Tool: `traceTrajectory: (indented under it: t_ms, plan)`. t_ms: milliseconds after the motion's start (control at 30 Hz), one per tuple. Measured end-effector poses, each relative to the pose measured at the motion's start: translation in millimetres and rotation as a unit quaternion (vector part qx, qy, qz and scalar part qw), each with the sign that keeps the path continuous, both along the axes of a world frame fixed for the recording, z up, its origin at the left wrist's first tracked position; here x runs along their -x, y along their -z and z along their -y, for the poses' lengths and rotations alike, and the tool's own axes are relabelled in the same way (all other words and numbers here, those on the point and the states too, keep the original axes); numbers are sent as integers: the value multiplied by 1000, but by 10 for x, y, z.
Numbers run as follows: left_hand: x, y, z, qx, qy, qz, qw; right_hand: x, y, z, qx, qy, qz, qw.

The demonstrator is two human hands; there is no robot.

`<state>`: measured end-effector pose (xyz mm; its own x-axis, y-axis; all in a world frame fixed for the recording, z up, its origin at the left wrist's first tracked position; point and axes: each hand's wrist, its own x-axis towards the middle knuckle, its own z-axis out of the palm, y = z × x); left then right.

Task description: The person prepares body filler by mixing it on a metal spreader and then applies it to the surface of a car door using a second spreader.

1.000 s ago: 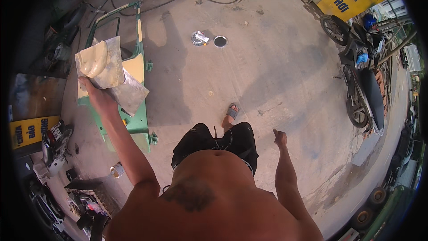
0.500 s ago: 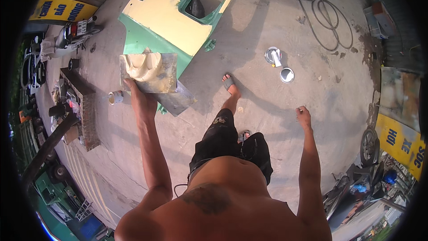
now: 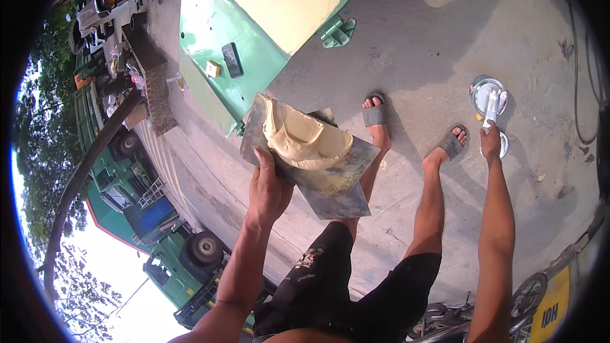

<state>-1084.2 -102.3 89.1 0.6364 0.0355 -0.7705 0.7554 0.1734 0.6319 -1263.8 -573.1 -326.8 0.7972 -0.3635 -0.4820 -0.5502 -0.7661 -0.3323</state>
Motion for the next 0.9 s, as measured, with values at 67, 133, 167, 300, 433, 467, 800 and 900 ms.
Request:
traceTrajectory:
  t_ms: [67, 133, 167, 300, 433, 467, 800, 900]
  plan:
    - [297, 372, 186, -25, -51, -19, 998, -517, 374, 44, 39, 35, -19, 998]
    - [465, 609, 397, -61, -39, -55, 996, -795, 645, 107, 142, 44, -91, 985]
    - [542, 617, 420, -118, -27, -80, 989, -1071, 457, -226, 123, 38, -163, 978]
    - [595, 794, 780, -147, -16, -49, 988, -1035, 329, -191, 144, -48, -142, 978]
    - [353, 219, 1033, -205, 117, 14, 972, -867, -233, -26, -69, -71, -167, 981]
    - [309, 26, 1054, -220, 136, 27, 966, -885, -476, -21, -297, -36, -148, 943]
    - [971, -1841, 592, -178, -83, 99, 975, -1468, -5312, -1209, -569, -22, -82, 818]
    - [1344, -2101, 321, -178, -138, 121, 967, -1249, -6111, -1783, -403, -195, -6, 894]
